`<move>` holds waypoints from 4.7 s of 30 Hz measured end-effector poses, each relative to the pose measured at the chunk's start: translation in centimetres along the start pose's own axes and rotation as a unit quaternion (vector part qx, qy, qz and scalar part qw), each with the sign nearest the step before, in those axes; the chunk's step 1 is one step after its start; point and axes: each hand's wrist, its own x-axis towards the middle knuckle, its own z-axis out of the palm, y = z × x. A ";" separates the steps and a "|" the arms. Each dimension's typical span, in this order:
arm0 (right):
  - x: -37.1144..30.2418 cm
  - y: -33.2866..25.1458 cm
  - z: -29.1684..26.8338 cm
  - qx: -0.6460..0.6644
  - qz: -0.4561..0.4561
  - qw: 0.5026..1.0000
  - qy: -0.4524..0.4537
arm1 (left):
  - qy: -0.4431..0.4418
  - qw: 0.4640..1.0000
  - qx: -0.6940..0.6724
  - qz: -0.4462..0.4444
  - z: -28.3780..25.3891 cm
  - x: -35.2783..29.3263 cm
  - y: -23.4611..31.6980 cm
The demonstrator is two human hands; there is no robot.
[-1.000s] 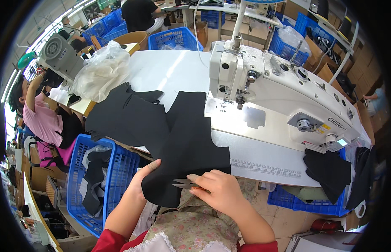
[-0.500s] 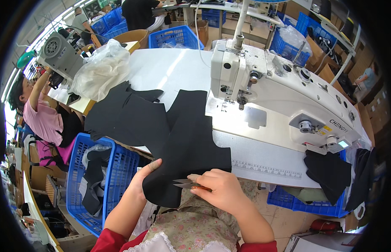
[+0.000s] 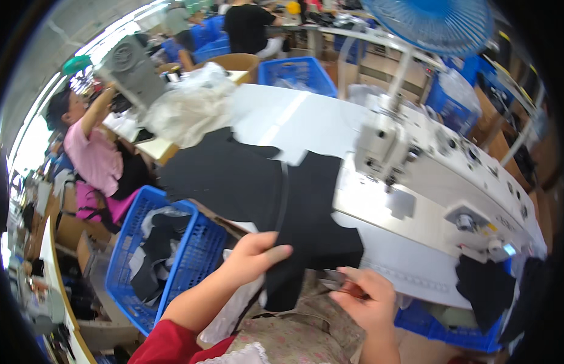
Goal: The person sews fabric pieces together using a sewing machine and trims the threads with snips.
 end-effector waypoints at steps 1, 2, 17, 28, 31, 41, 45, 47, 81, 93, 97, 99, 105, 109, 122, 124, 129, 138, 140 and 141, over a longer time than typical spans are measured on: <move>-0.3 0.5 -0.1 -0.006 -0.001 1.000 0.023 | 0.010 0.992 0.079 0.100 -0.2 0.8 2.0; -1.1 1.5 -0.3 0.007 0.002 0.998 0.067 | 0.020 0.967 0.163 0.195 -0.7 1.4 5.1; -0.1 2.3 2.4 0.148 0.048 0.984 0.087 | 0.565 0.728 -0.125 0.367 -28.9 -20.1 12.0; 0.5 2.1 3.4 0.083 0.072 0.992 0.056 | 0.792 0.529 -0.303 0.009 -26.8 -26.1 -24.0; 0.3 2.3 2.9 0.093 0.084 0.991 0.050 | 0.769 0.515 -0.369 -0.084 -28.3 -28.7 -26.7; 0.9 5.2 1.5 0.018 0.121 0.991 0.059 | 0.464 0.607 0.500 -0.408 -27.6 -22.0 -13.1; 2.5 5.3 2.7 -0.192 0.026 0.981 0.013 | 0.343 0.738 0.576 -0.081 -19.5 -9.7 -3.2; 3.0 6.0 3.9 -0.260 -0.008 0.965 0.019 | 0.234 0.739 0.628 0.071 -16.7 -4.5 -2.0; -9.8 11.0 -23.9 -0.511 0.310 0.740 0.308 | 0.022 0.815 0.562 0.139 -20.5 8.4 -2.9; -11.5 11.6 -25.8 -0.566 0.180 0.766 0.247 | 0.073 0.810 0.537 0.224 -21.4 9.5 -3.6; -12.6 12.4 -27.1 -0.548 0.181 0.744 0.336 | 0.164 0.870 0.440 0.152 -21.9 10.7 -3.3; -12.4 11.7 -27.2 -0.546 0.168 0.718 0.397 | 0.227 0.867 0.429 0.115 -21.3 11.6 -1.9; -11.6 4.4 -23.4 -0.597 0.021 0.670 0.442 | 0.165 0.702 0.602 0.343 -10.4 9.8 3.4; -10.5 -1.2 -16.0 -0.599 -0.079 0.704 0.373 | 0.017 0.690 0.616 0.380 -3.0 7.7 1.7; 1.8 3.4 -0.7 -0.316 -0.110 0.942 0.028 | -0.262 0.770 0.475 0.335 1.4 15.9 -0.3; 2.4 4.2 -1.2 -0.269 -0.086 0.959 -0.031 | -0.278 0.775 0.453 0.340 1.5 17.3 -1.0; 4.2 7.7 -4.5 -0.362 0.003 0.932 -0.020 | -0.302 0.733 0.511 0.332 2.4 17.3 -2.1; 8.8 10.0 -2.6 -0.399 0.010 0.916 -0.045 | -0.223 0.747 0.547 0.306 4.9 16.5 -3.0; 9.3 10.0 -2.3 -0.401 0.020 0.914 -0.054 | -0.224 0.748 0.545 0.306 4.9 16.6 -3.1; 9.3 10.1 -2.3 -0.398 0.022 0.915 -0.058 | -0.223 0.747 0.544 0.309 4.9 16.6 -3.2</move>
